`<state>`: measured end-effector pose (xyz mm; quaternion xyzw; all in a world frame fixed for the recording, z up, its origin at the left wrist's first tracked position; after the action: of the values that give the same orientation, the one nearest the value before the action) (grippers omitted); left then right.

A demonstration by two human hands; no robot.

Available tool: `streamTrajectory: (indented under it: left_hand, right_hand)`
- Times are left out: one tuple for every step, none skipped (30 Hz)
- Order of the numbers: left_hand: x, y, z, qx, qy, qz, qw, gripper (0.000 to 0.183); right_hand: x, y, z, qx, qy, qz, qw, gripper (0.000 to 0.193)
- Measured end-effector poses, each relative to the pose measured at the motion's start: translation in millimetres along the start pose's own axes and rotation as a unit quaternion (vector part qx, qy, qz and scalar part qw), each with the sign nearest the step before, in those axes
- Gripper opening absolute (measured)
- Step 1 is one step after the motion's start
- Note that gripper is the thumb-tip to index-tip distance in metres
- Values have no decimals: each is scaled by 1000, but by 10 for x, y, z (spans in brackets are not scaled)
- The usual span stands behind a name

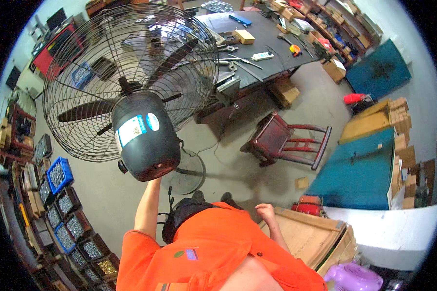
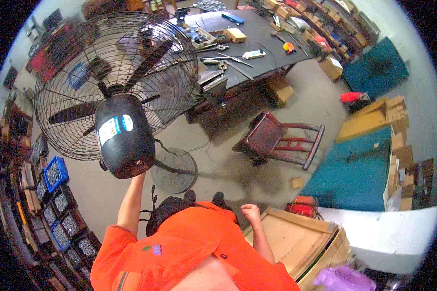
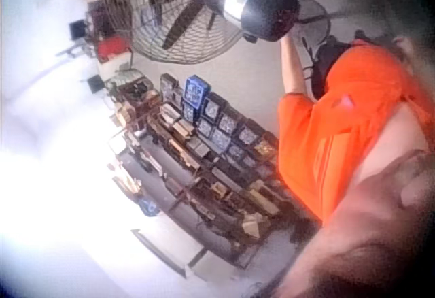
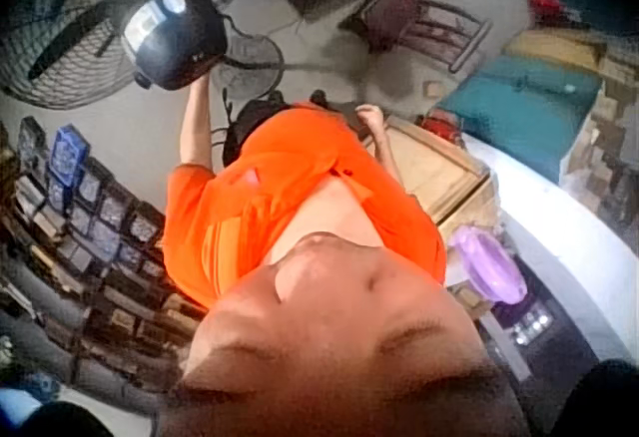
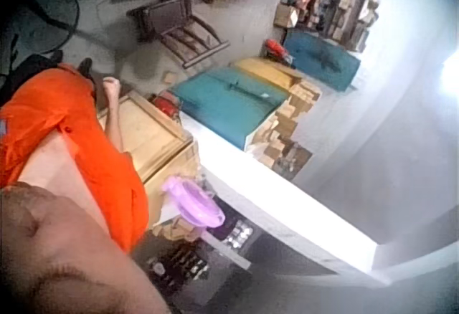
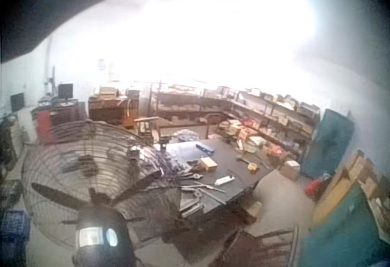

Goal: The person handles metal nuts and bolts at a workbench, measuring them with a caliper and testing their fit by hand, before walking to a floor fan to adjust it.

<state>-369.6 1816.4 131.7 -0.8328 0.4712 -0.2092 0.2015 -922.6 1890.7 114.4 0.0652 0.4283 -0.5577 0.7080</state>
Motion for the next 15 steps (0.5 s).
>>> streamTrajectory:
  left_hand:
    - [-42, -10, -16, 4, -7, -5, 1000, 30]
    - [-37, -29, -37, 10, -11, -14, 1000, 30]
    - [-80, -47, -44, 14, -19, -20, 1000, 30]
    - [-84, -41, -70, 19, -24, -26, 999, 30]
    - [-113, -49, -91, 22, -31, -30, 999, 30]
    - [-128, -69, -105, 27, -37, -34, 998, 30]
    - [-144, -77, -134, 31, -42, -40, 998, 30]
    - [-175, -42, -157, 37, -43, -45, 997, 30]
    - [-217, -16, -177, 40, -45, -51, 997, 30]
    - [-214, -56, -183, 46, -48, -63, 996, 30]
    - [-214, -71, -192, 53, -51, -72, 995, 30]
    - [-156, -36, -219, 55, -50, -72, 995, 30]
    - [-100, 4, -245, 59, -51, -71, 994, 30]
    - [-80, -7, -275, 62, -55, -75, 994, 30]
    - [-33, -6, -303, 68, -58, -80, 993, 30]
  right_hand:
    - [21, -31, 64, -9, -7, 9, 1000, 18]
    - [-40, -76, 307, -18, -4, 18, 1000, 18]
    - [21, -122, 360, -38, -4, 22, 999, 19]
    - [77, -206, 429, -56, -5, 21, 998, 19]
    - [126, -292, 505, -73, -5, 19, 997, 19]
    - [136, -388, 598, -78, -32, 27, 996, 21]
    - [227, -499, 692, -106, -52, 24, 993, 22]
    - [332, -618, 660, -130, -70, 20, 989, 23]
    - [444, -743, 628, -153, -87, 15, 984, 23]
    - [587, -820, 634, -144, -96, 36, 984, 25]
    - [751, -885, 674, -168, -118, 37, 978, 25]
    - [837, -951, 742, -189, -129, 32, 973, 25]
    - [910, -1019, 803, -208, -140, 27, 968, 25]
    - [973, -1054, 919, -202, -138, 28, 969, 25]
    - [1037, -1094, 1082, -196, -138, 26, 970, 25]
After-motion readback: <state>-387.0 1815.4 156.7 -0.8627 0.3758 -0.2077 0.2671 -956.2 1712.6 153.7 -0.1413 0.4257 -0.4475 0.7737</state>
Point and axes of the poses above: each hand's wrist, its own x-axis towards the middle knuckle, its own y-axis out of the palm, z = x × y, the point moved 5 cm from there along x, towards the middle knuckle, and after that the axes turned 4 degrees about z, right-handed, at the moved point
